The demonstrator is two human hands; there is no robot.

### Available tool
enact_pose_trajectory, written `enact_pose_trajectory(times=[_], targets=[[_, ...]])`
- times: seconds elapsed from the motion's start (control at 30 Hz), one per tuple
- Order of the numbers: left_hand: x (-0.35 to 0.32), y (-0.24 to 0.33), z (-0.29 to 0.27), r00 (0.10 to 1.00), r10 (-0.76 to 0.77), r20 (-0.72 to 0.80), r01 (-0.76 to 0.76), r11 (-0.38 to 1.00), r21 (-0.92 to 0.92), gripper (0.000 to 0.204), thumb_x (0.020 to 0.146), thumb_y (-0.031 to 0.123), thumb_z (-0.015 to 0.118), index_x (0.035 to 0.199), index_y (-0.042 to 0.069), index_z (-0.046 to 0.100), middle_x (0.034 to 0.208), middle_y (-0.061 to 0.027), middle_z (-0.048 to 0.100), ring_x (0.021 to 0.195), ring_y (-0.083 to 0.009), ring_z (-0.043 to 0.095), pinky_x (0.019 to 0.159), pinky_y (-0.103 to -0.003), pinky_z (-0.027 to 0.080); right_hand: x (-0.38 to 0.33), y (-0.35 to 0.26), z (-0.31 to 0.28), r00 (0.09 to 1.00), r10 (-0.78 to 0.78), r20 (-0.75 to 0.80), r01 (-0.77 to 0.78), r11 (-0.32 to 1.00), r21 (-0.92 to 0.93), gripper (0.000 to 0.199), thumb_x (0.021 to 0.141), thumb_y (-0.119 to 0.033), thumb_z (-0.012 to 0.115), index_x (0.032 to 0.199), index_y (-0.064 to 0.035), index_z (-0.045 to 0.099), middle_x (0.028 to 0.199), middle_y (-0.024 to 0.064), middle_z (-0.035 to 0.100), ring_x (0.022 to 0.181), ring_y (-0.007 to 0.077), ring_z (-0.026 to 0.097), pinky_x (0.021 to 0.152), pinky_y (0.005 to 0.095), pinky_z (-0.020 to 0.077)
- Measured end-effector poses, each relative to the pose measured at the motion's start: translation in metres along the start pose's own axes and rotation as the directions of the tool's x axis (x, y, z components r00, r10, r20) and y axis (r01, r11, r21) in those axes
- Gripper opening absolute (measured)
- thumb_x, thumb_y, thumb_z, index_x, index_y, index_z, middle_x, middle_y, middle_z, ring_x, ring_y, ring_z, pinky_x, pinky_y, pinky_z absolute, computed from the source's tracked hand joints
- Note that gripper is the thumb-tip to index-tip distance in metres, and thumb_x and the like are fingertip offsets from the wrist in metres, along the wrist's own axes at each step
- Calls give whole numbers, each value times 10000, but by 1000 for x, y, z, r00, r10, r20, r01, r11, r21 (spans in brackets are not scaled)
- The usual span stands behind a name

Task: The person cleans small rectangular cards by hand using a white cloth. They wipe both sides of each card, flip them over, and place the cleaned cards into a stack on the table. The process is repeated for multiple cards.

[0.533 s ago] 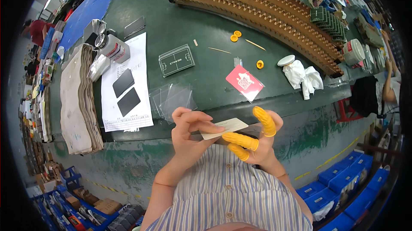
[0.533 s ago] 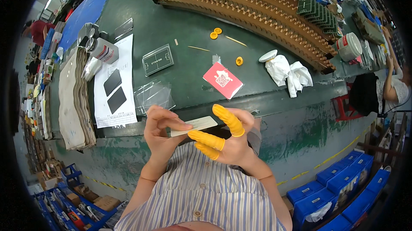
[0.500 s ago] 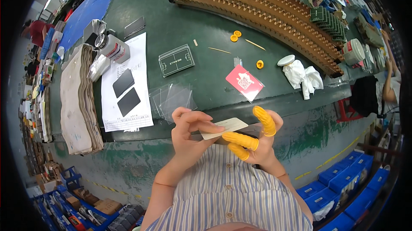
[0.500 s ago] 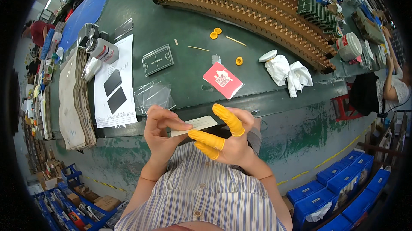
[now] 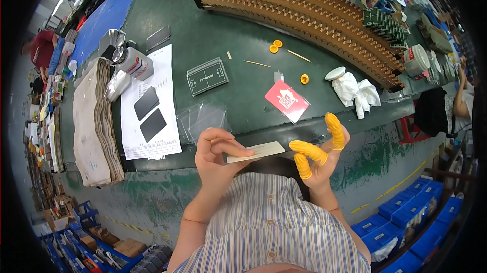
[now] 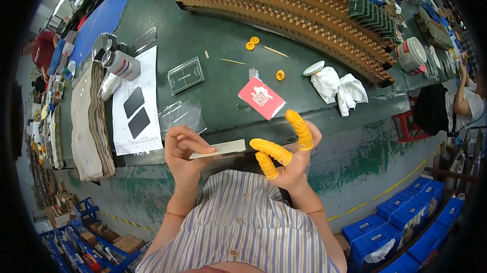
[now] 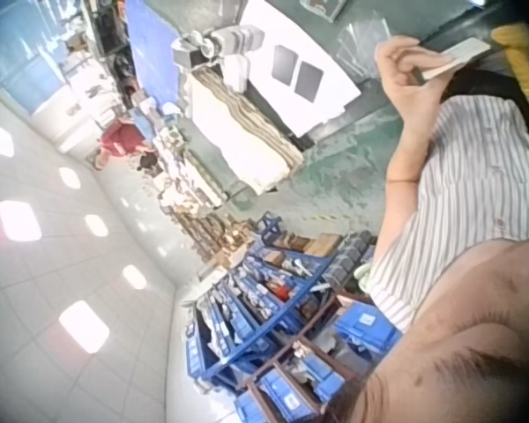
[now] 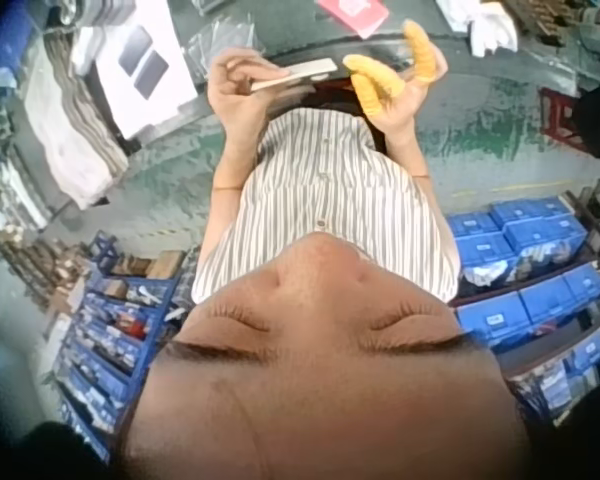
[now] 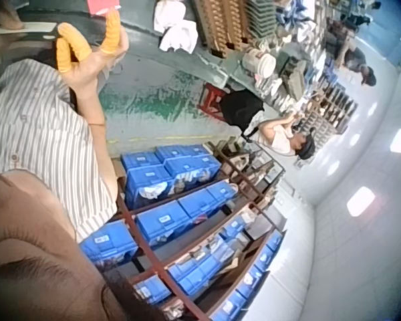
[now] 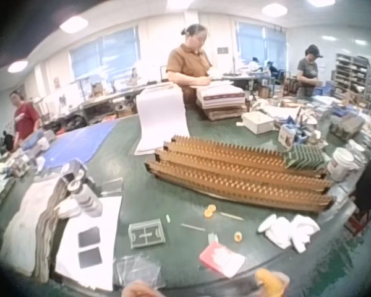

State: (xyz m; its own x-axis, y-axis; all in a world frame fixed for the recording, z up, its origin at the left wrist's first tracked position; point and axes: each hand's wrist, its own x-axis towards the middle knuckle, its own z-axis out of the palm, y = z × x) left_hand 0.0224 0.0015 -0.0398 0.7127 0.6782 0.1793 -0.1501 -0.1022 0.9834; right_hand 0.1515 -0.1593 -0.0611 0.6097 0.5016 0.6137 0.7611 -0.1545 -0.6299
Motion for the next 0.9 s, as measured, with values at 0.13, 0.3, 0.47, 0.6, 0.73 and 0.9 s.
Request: enact_pose_trajectory(times=[0.13, 0.3, 0.47, 0.6, 0.73, 0.9], targets=[[-1, 2, 5, 994, -105, 4, 105, 983, -149, 514, 621, -49, 785, 1007, 79, 470, 750, -6, 690, 777, -80, 552, 776, -236, 380, 4, -4, 5, 997, 67, -38, -54, 963, 263, 438, 676, -186, 762, 1096, -174, 638, 1275, 148, 476, 1144, 292, 419, 951, 400, 331], [-6, -8, 3, 997, 41, 62, -48, 992, 114, 493, 607, -29, 788, 981, 100, 494, 741, 38, 688, 830, -71, 540, 833, -257, 346, -4, -2, 17, 999, 30, 15, -33, 880, 475, 656, 678, -42, 762, 1261, -147, 478, 1082, 98, 627, 1120, 261, 509, 902, 369, 376], [-4, -4, -4, 922, 255, 291, -350, 870, 348, 449, 611, -36, 764, 959, 95, 513, 922, -18, 688, 997, -128, 494, 869, -292, 334, -1, -6, 2, 980, -39, 196, -18, 959, 282, 430, 695, 16, 725, 1095, -81, 602, 943, 1, 683, 904, 176, 533, 802, 281, 412], [-4, -13, 11, 979, 159, 131, -172, 981, 93, 706, 620, -49, 738, 1202, 81, 360, 1112, -130, 577, 1000, -203, 524, 908, -327, 400, -20, 3, 7, 993, -70, 97, 34, 943, 331, 339, 714, 54, 693, 1022, -59, 610, 1143, 64, 608, 940, 146, 563, 809, 274, 467], [-2, 7, 20, 952, -211, 224, 286, 873, -394, 903, 648, -39, 702, 1362, 100, 167, 1302, -172, 439, 1162, -246, 456, 962, -364, 382, -34, 22, 8, 964, -52, 261, -188, 563, 805, 403, 811, 25, 618, 1161, -28, 425, 1190, 165, 557, 1079, 257, 566, 908, 329, 476], [1, 1, 8, 772, -450, 449, 631, 626, -458, 703, 748, 18, 652, 1348, 55, 287, 1193, -121, 552, 1111, -172, 526, 944, -311, 395, -33, 23, 5, 933, -51, 356, -312, 376, 873, 410, 822, 25, 613, 1113, -6, 325, 1071, 156, 632, 1033, 237, 604, 943, 283, 437]])
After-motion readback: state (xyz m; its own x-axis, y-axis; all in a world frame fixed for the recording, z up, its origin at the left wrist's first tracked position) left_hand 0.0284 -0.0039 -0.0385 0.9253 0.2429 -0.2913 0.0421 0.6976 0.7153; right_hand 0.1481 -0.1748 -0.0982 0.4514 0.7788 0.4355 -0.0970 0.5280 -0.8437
